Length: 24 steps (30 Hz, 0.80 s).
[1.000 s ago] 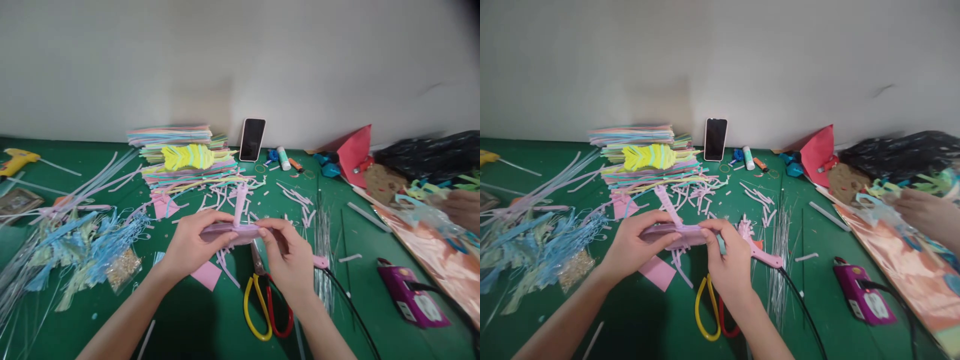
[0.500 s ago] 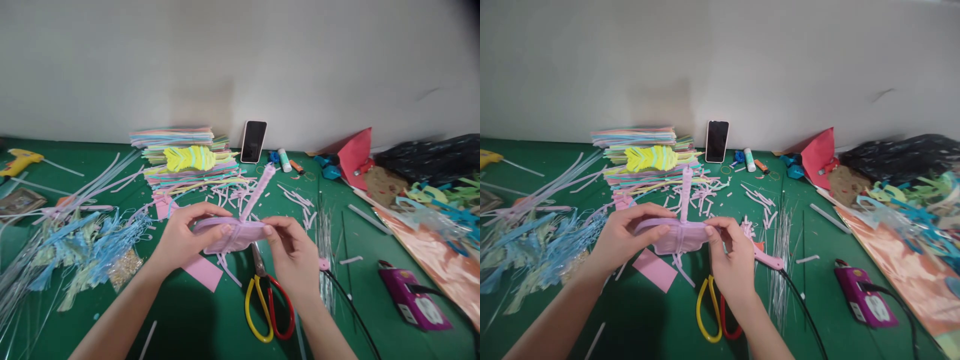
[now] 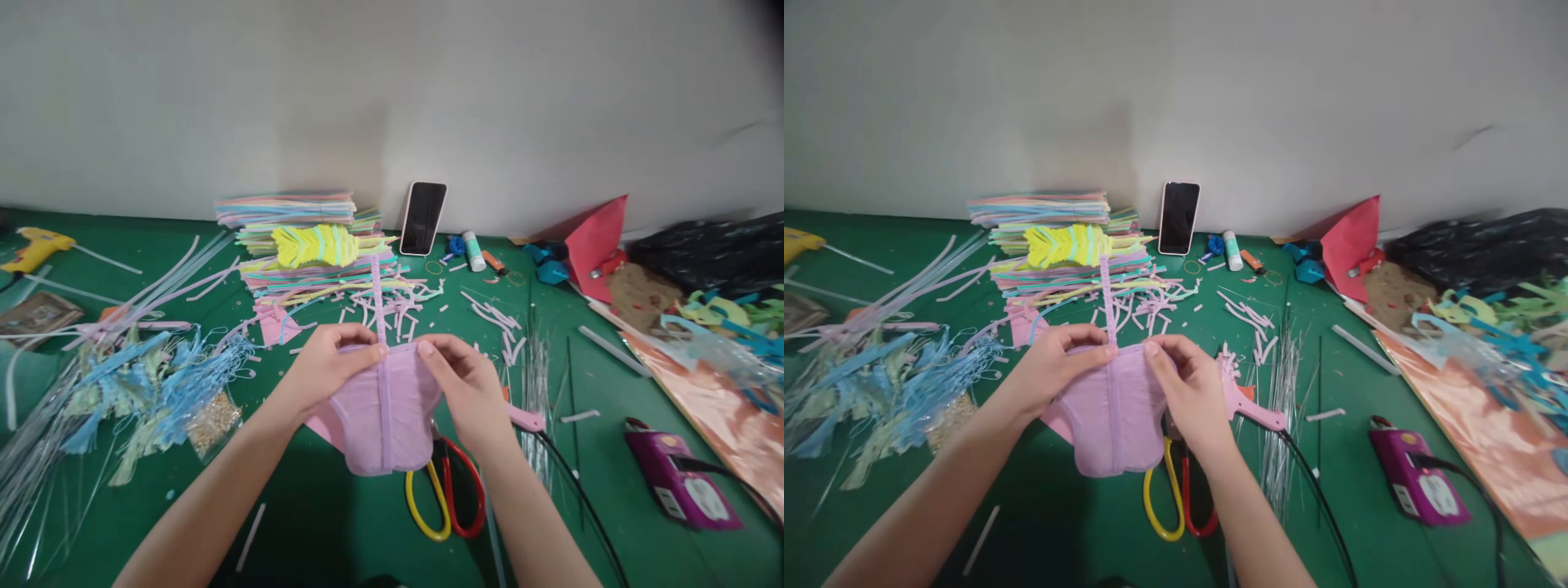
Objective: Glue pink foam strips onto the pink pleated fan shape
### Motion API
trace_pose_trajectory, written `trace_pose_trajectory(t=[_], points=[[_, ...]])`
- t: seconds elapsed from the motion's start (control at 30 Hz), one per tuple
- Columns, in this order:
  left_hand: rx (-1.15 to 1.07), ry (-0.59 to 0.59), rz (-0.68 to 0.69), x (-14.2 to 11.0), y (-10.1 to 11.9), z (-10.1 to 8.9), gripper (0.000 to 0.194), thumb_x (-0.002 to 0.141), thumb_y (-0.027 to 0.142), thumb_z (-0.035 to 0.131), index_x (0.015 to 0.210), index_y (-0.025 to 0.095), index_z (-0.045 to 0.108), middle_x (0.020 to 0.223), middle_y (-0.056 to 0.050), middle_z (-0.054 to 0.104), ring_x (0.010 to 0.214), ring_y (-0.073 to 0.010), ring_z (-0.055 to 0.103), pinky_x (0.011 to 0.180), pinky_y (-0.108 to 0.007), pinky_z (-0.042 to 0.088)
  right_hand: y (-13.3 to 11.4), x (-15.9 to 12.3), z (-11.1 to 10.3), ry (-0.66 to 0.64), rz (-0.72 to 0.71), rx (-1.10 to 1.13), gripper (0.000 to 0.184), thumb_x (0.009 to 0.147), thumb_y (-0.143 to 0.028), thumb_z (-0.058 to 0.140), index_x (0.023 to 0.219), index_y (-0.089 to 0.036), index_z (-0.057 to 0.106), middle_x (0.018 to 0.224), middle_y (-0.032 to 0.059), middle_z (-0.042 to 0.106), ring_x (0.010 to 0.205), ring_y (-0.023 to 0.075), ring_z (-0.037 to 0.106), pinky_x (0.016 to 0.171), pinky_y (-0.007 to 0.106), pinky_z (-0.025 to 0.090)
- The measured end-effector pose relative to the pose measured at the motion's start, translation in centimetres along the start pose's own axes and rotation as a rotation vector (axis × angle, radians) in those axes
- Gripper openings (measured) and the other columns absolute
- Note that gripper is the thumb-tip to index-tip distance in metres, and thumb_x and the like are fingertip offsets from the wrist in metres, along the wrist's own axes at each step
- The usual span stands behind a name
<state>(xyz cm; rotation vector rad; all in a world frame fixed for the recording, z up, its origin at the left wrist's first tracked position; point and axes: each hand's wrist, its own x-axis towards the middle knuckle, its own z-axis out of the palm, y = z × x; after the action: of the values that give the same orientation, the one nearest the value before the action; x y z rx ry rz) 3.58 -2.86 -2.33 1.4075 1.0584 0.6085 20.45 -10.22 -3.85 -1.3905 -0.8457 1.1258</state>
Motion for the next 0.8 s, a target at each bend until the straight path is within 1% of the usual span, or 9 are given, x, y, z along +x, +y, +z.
trace_pose_trajectory(t=[0.1,0.17,0.23,0.33,0.5,0.6,0.67,0.73,0.8], points=[[-0.168,0.042,-0.128,0.8,-1.2,0.2,0.020,0.068,0.033,0.076,0.069,0.016,0.066,0.068,0.004,0.059,0.063,-0.0103,0.051,0.060,-0.021,0.036,0.3,0.8,-0.3,-0.067,0.107,0.072,0.034,0.080,-0.050,0.063,0.097,-0.022,0.070,0.088,0.0032,0.071,0.080,0.0170,0.063,0.069,0.027,0.047],[-0.224,0.064,-0.157,1.2,-1.9,0.1,0.022,0.067,0.035,0.075,0.070,0.016,0.066,0.067,0.004,0.059,0.061,-0.0102,0.051,0.058,-0.022,0.035,0.6,1.1,-0.5,-0.077,0.161,0.113,0.038,0.079,-0.052,0.063,0.101,-0.022,0.069,0.088,0.0037,0.071,0.077,0.0169,0.063,0.066,0.026,0.048],[-0.241,0.079,-0.157,1.5,-2.5,-0.1,0.024,0.068,0.038,0.075,0.072,0.016,0.066,0.067,0.003,0.059,0.061,-0.0106,0.051,0.058,-0.022,0.036,0.9,1.1,-0.6,-0.064,0.194,0.142,0.039,0.078,-0.054,0.064,0.098,-0.022,0.070,0.084,0.0034,0.070,0.071,0.0156,0.062,0.061,0.025,0.048],[-0.260,0.092,-0.154,1.7,-2.8,-0.3,0.027,0.067,0.040,0.075,0.075,0.015,0.067,0.069,0.001,0.061,0.061,-0.0118,0.053,0.059,-0.023,0.038,1.3,1.0,-0.7,-0.046,0.214,0.168,0.037,0.076,-0.055,0.065,0.087,-0.021,0.070,0.075,0.0012,0.067,0.062,0.0130,0.058,0.056,0.024,0.046],[-0.263,0.091,-0.138,1.6,-2.6,-0.2,0.032,0.065,0.041,0.078,0.079,0.014,0.070,0.077,-0.002,0.067,0.068,-0.0143,0.058,0.063,-0.025,0.043,1.8,0.8,-0.6,-0.026,0.176,0.166,0.030,0.071,-0.046,0.074,0.085,-0.019,0.071,0.067,-0.0021,0.062,0.059,0.0102,0.052,0.053,0.021,0.042],[-0.306,0.040,-0.159,1.5,-2.2,-0.5,0.039,0.071,0.049,0.072,0.083,0.013,0.072,0.080,-0.007,0.071,0.071,-0.0185,0.063,0.064,-0.028,0.047,1.9,0.6,-0.8,0.019,0.125,0.167,0.027,0.072,-0.043,0.074,0.084,-0.019,0.072,0.066,-0.0024,0.061,0.061,0.0106,0.052,0.055,0.021,0.042],[-0.377,0.022,-0.169,1.5,-1.8,-1.1,0.043,0.077,0.053,0.065,0.090,0.012,0.073,0.086,-0.011,0.073,0.077,-0.0215,0.066,0.066,-0.030,0.050,1.9,0.4,-1.0,0.043,0.098,0.179,0.026,0.073,-0.043,0.074,0.084,-0.020,0.072,0.069,-0.0018,0.063,0.062,0.0105,0.052,0.056,0.022,0.042],[-0.402,0.070,-0.142,1.4,-1.4,-1.8,0.039,0.079,0.051,0.064,0.093,0.015,0.071,0.097,-0.012,0.072,0.086,-0.0228,0.068,0.068,-0.029,0.052,1.8,0.2,-1.2,0.060,0.079,0.195,0.024,0.072,-0.042,0.074,0.083,-0.020,0.071,0.071,-0.0017,0.065,0.063,0.0102,0.053,0.058,0.022,0.042],[-0.355,0.132,-0.107,1.2,-1.0,-2.5,0.032,0.078,0.046,0.067,0.089,0.016,0.069,0.101,-0.009,0.071,0.091,-0.0217,0.067,0.068,-0.026,0.052,1.9,-0.1,-1.4,0.080,0.065,0.208,0.023,0.073,-0.042,0.074,0.082,-0.021,0.071,0.071,-0.0021,0.065,0.062,0.0099,0.053,0.058,0.022,0.042]])
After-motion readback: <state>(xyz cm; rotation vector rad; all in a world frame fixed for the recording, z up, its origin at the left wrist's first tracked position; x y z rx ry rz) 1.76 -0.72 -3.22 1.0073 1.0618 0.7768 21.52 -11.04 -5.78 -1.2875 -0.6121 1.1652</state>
